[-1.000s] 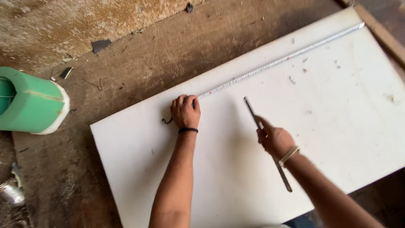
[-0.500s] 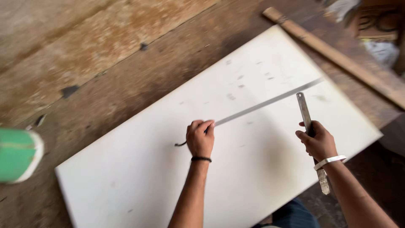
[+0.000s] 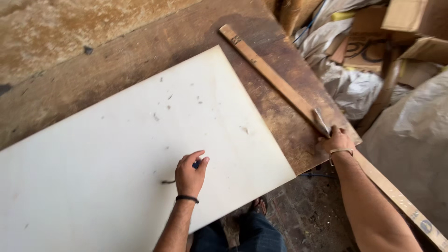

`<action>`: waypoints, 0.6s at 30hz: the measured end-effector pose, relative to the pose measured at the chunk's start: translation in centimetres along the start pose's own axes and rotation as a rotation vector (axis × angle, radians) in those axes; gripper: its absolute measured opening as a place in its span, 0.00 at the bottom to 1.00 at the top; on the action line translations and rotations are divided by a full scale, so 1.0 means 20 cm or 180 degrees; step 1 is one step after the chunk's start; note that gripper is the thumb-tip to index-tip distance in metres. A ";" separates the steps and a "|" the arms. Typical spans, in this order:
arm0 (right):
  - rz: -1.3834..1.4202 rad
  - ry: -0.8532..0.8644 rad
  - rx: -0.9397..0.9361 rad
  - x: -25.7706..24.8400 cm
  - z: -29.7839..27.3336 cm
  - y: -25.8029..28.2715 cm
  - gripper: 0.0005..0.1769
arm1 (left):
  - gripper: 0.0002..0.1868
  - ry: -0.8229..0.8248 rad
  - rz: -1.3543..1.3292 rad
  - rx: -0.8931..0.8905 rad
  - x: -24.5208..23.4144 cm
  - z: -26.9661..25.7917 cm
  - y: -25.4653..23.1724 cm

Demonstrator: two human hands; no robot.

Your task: The person measures and marks a white foam board using a tape measure and a straight edge, then cuts it into two pieces with a utility knife. The person repeats the process on the second piece to create smaller sections.

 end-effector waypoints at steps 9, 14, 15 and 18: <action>-0.0057 -0.0535 -0.0665 -0.16 -0.21 0.02 0.43 | 0.10 -0.0452 0.0164 -0.0603 -0.27 -0.11 0.14; 0.0400 -0.0301 -0.0442 -0.21 -0.50 0.13 0.34 | 0.10 -0.0841 0.0250 -0.0675 -0.50 -0.14 0.32; 0.0546 -0.0204 -0.0339 -0.21 -0.55 0.16 0.34 | 0.10 -0.0900 0.0259 -0.0706 -0.56 -0.13 0.37; 0.0587 -0.0750 -0.0603 -0.22 -0.75 0.26 0.34 | 0.10 -0.1039 0.0557 -0.0709 -0.75 -0.10 0.54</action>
Point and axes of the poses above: each hand's wrist, its own z-axis towards the middle knuckle, its own x-axis out of the palm, y = z × x, the point moved 1 cm from there along z, towards the middle knuckle, and after that the axes turned 7 degrees about -z, right-handed, at the moved point
